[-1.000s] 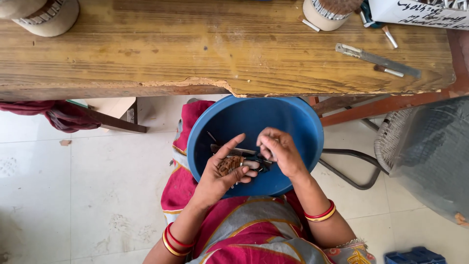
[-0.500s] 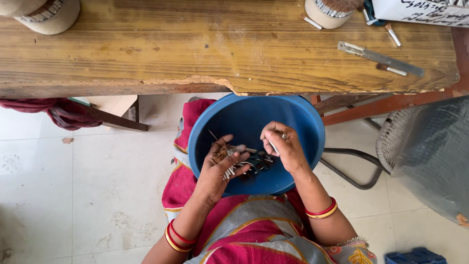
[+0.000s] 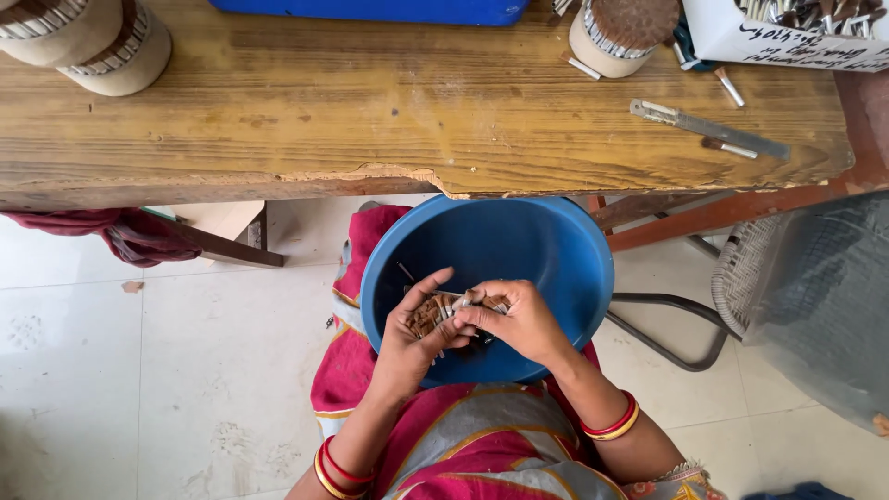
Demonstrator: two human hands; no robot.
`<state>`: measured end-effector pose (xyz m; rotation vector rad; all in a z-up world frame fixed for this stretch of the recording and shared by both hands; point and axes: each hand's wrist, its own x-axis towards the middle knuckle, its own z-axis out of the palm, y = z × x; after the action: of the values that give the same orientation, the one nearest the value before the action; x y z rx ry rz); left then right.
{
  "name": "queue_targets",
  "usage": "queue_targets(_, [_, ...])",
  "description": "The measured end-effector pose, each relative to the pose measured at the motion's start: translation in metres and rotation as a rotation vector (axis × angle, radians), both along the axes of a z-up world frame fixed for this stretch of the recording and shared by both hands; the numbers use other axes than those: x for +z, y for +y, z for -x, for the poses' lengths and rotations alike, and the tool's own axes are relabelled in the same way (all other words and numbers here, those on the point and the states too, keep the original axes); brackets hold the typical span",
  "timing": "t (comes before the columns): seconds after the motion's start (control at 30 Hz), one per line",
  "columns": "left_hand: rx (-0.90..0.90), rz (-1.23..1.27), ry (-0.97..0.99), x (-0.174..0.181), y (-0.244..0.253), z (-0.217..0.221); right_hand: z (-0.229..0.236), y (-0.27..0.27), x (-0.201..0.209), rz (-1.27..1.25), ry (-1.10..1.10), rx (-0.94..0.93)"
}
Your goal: The person sits with a blue basin on their lap and repeatedly picks up small cylindrical objects with white and brown ends. They insert these objects into a larger cylindrical holder with a brown top, which is placed on a wooden table. The person also uses scissors to trim the brown top of the holder.
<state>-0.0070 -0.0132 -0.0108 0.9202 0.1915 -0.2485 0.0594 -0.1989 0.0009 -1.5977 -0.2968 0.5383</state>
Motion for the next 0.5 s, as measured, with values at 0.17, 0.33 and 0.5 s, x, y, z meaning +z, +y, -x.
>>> queue_targets(0.17, [-0.007,-0.026,-0.016,-0.006,0.004,0.000,-0.008,-0.001,0.001,-0.008,-0.084,-0.070])
queue_targets(0.33, [-0.012,0.011,0.001,0.004,0.009,-0.003,-0.014,-0.019,-0.022,0.043,-0.030,-0.026])
queue_targets(0.5, [-0.027,-0.036,-0.067,0.000,0.005,-0.002,-0.007,-0.010,-0.022,-0.011,0.045,0.036])
